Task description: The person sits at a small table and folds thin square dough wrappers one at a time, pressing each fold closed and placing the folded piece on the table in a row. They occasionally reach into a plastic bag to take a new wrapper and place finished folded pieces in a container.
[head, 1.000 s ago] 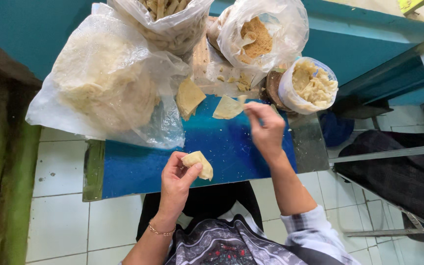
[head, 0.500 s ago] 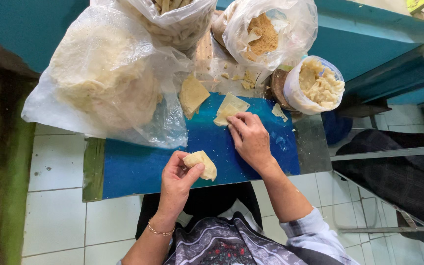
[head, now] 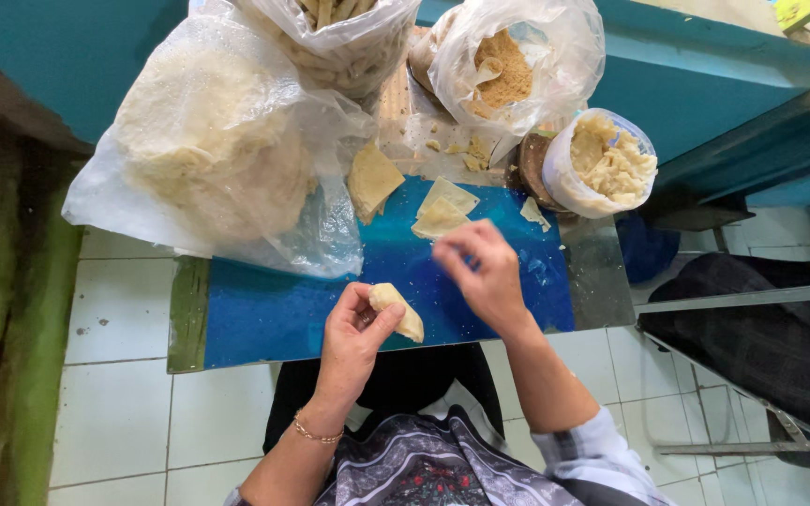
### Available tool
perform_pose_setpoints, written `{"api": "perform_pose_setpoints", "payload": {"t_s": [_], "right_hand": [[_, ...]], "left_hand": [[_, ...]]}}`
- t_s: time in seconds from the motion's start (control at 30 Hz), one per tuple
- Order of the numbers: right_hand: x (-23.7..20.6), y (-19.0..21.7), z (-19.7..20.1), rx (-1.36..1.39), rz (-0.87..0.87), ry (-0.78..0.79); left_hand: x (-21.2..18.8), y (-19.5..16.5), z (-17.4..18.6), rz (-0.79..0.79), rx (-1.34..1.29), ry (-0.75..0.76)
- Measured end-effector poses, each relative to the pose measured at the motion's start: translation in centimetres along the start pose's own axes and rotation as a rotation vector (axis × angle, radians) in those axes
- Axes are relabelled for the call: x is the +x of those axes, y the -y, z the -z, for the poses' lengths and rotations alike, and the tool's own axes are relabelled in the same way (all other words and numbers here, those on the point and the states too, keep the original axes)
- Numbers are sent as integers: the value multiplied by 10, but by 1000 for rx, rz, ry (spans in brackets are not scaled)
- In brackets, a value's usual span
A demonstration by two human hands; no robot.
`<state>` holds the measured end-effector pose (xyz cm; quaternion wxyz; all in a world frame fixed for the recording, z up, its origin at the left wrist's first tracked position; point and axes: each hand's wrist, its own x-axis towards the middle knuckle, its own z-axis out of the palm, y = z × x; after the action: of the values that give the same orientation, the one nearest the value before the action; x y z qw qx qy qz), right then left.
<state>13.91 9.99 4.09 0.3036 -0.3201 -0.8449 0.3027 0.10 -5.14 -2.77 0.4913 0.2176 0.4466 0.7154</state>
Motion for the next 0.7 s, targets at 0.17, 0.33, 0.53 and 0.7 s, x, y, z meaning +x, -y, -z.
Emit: {"api": "perform_pose_setpoints", "payload": {"t_s": [0.17, 0.33, 0.53, 0.7], "right_hand": [[-36, 31, 1, 315, -101, 290], [-47, 17, -1, 372, -77, 210], [-55, -13, -10, 828, -515, 228], [-59, -27, -11, 1120, -618, 237]], "left_hand": [[-2, 3, -1, 3, -42, 48], [-7, 0, -7, 15, -92, 153], [-9, -7, -8, 44, -29, 101], [-10, -15, 2, 89, -54, 160]]}}
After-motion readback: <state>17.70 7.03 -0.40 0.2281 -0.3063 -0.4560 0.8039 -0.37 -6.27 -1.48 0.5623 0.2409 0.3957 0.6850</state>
